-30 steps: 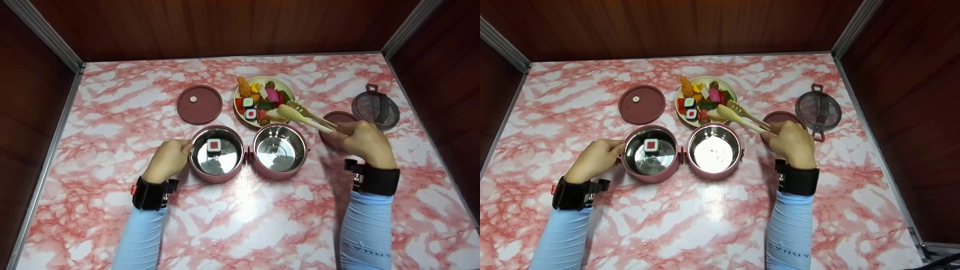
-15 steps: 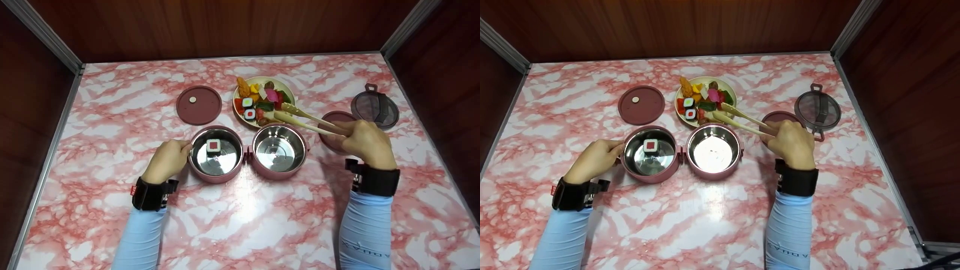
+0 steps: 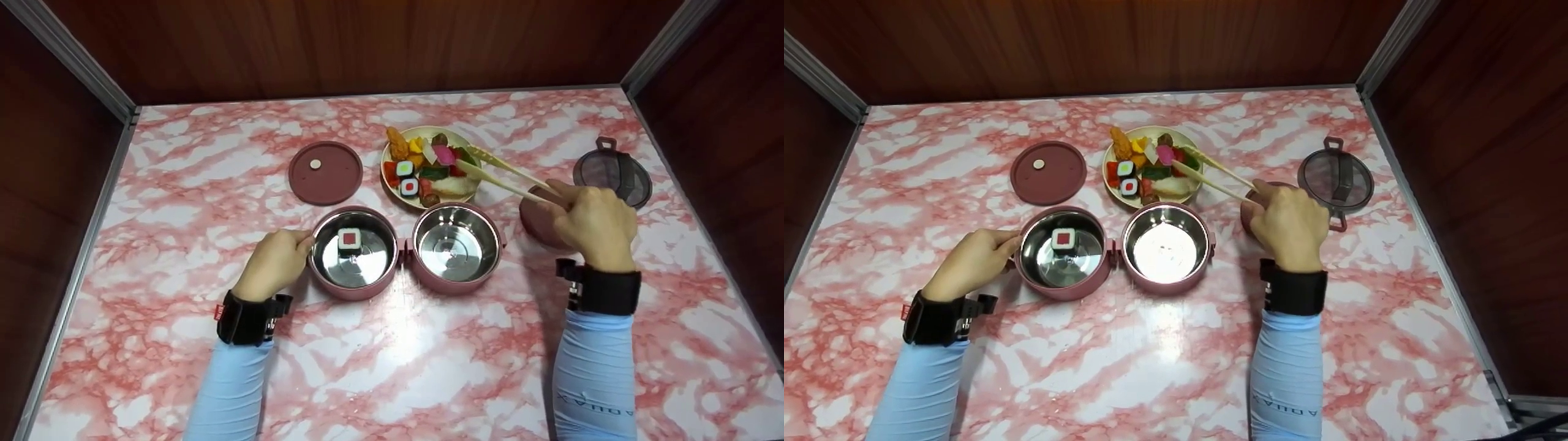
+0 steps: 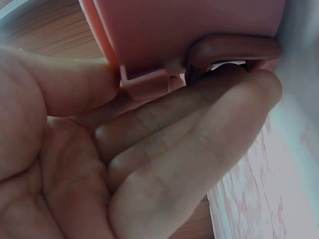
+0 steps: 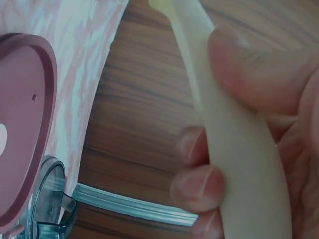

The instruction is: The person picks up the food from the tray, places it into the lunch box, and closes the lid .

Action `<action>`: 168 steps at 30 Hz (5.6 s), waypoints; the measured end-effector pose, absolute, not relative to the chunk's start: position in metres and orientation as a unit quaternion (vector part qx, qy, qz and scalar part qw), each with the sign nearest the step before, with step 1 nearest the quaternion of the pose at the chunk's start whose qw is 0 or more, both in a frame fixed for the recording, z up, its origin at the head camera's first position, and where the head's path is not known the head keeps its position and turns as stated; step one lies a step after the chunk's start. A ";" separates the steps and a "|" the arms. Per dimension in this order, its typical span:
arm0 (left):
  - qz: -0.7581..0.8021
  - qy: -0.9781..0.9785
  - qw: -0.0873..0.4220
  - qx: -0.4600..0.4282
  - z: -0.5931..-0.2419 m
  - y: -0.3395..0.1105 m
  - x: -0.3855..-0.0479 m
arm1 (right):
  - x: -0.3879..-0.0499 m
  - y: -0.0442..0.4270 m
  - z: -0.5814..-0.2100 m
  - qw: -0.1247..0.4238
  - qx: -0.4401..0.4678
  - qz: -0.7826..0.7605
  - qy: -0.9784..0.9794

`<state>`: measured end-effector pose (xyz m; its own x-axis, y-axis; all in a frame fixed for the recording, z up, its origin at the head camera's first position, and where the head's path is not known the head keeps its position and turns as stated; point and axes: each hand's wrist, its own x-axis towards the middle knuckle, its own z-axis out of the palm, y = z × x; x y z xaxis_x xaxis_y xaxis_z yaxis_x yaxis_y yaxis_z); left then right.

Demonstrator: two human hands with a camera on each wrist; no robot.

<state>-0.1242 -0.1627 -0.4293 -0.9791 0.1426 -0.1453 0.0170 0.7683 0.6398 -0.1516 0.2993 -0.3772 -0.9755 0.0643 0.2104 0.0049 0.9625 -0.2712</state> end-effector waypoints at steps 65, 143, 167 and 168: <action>0.337 0.936 0.092 0.041 -0.431 -0.163 -0.124 | -0.173 0.259 -0.413 0.169 0.038 0.128 -0.977; 0.341 0.935 0.089 0.048 -0.430 -0.163 -0.124 | -0.127 0.202 -0.380 0.115 0.334 0.139 -0.925; 0.335 0.937 0.083 0.052 -0.429 -0.163 -0.124 | -0.114 0.180 -0.380 0.165 0.359 0.043 -0.918; 0.335 0.937 0.082 0.052 -0.429 -0.163 -0.124 | -0.112 0.181 -0.378 0.161 0.357 0.042 -0.919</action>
